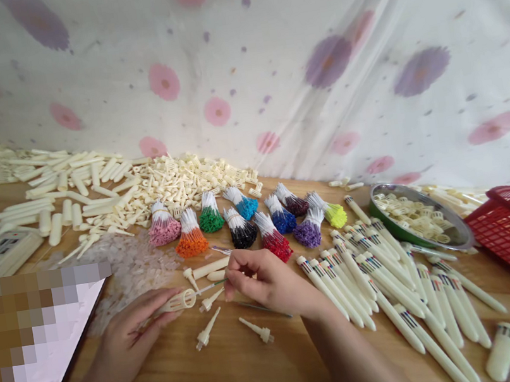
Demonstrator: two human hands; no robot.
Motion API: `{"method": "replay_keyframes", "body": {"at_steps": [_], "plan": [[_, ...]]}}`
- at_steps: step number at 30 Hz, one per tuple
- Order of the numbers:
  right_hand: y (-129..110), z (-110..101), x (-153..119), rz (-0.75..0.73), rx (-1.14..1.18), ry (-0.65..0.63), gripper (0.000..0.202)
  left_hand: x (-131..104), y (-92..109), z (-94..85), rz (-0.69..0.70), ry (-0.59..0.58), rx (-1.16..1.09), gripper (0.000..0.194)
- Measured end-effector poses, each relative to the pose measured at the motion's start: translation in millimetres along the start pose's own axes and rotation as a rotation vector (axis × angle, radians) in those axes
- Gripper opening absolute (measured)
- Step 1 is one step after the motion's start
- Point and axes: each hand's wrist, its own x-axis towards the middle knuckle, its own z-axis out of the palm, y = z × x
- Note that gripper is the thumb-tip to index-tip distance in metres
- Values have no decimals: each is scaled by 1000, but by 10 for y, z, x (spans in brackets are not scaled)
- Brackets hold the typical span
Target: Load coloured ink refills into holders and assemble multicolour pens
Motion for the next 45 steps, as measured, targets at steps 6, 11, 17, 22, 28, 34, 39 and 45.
{"method": "replay_keyframes", "body": {"at_steps": [6, 11, 17, 22, 28, 34, 39, 45], "plan": [[22, 50, 34, 96, 102, -11, 26, 22, 16, 5, -14, -7, -1, 19], [-39, 116, 5, 174, -3, 74, 20, 32, 41, -4, -49, 23, 3, 16], [-111, 147, -31, 162, -3, 45, 19, 28, 24, -1, -47, 6, 18, 17], [-85, 59, -4, 211, 90, -30, 24, 25, 35, 2, -11, 7, 19, 16], [-73, 15, 18, 341, 191, -99, 27, -8, 22, 4, 2, -14, 9, 17], [-50, 49, 38, 336, 202, -70, 26, 0, 18, -2, 7, -18, -2, 17], [-37, 40, 36, 328, 208, -74, 28, 6, 13, -10, 28, -45, -23, 20], [-66, -14, -16, 157, -7, -33, 22, 31, 43, -30, 34, -70, -50, 24]]}}
